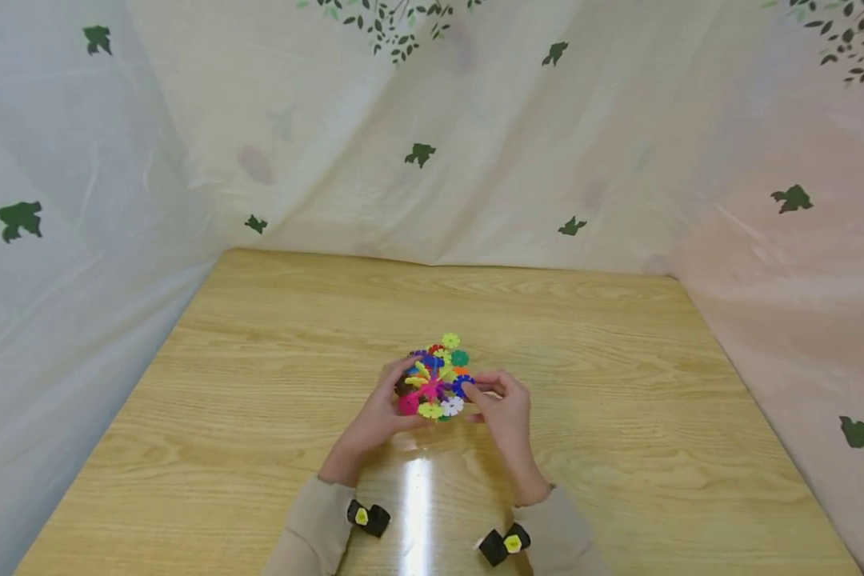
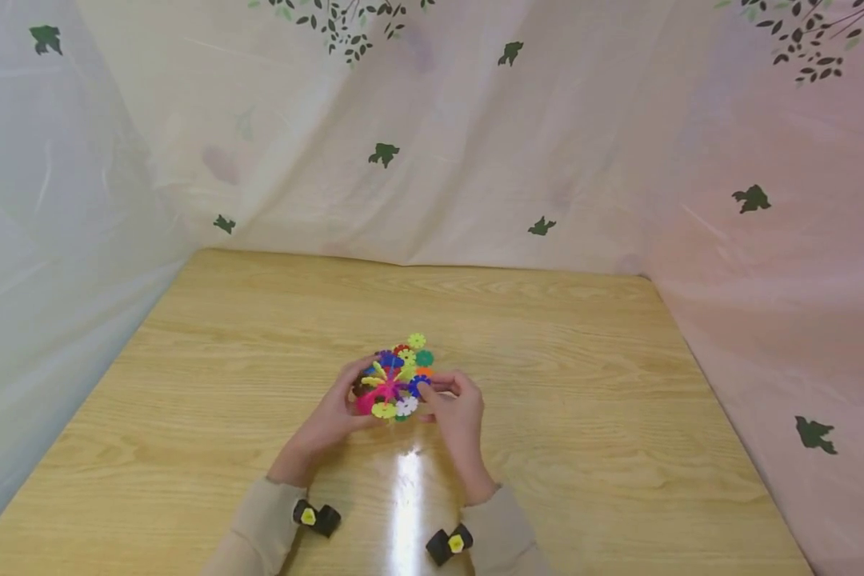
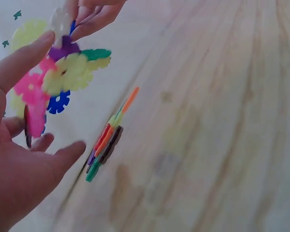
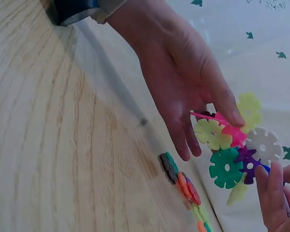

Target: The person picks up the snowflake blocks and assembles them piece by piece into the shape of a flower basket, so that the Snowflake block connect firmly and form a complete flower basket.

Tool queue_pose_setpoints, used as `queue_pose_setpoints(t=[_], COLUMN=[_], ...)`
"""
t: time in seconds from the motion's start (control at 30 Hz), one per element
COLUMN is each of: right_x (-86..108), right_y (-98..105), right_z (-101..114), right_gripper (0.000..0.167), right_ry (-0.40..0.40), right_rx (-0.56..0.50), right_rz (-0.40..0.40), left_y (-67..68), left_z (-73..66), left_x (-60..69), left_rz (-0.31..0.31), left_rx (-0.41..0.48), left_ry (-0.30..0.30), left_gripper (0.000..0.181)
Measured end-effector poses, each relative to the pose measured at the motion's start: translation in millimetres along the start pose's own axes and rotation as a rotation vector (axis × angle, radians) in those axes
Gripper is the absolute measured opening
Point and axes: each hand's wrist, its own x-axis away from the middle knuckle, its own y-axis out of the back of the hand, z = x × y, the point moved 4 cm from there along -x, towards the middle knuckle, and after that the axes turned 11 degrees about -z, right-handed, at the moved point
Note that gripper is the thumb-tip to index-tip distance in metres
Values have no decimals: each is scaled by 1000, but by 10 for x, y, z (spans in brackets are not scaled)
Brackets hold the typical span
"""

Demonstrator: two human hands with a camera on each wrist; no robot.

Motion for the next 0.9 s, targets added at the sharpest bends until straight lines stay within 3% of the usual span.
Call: queue_pose_setpoints(t=[0.3,0.37,0.5,0.6,0.67,0.77,0.9], right_x=[179,183,88,-123,-300,-534,-712], right_y=[-107,-105,-65,-36,-41,-115,-308], right_z=[10,6,1,3,-8,-24,-10], right_gripper=[28,29,25,21,20,21,24], right_ry=[-32,-37,-20,48,106,187,268], right_rx=[-83,-75,-7,122,254,460,641], right_rz=[36,41,21,24,63,142,225], left_y=[41,56,80,107,129,163,202], left_z=[-12,-6,-2,2,14,31,43], left_x=[-27,-31,-15,-11,-16,-24,-34], left_rz=[-124,-127,-121,-131,-133,-121,-96], left_rx=[-39,-34,-53,-69,-75,-68,-69], left_ry=[-101,-114,-203,-241,-223,-144,-65], left_gripper=[87,85,81,79,78,79,80])
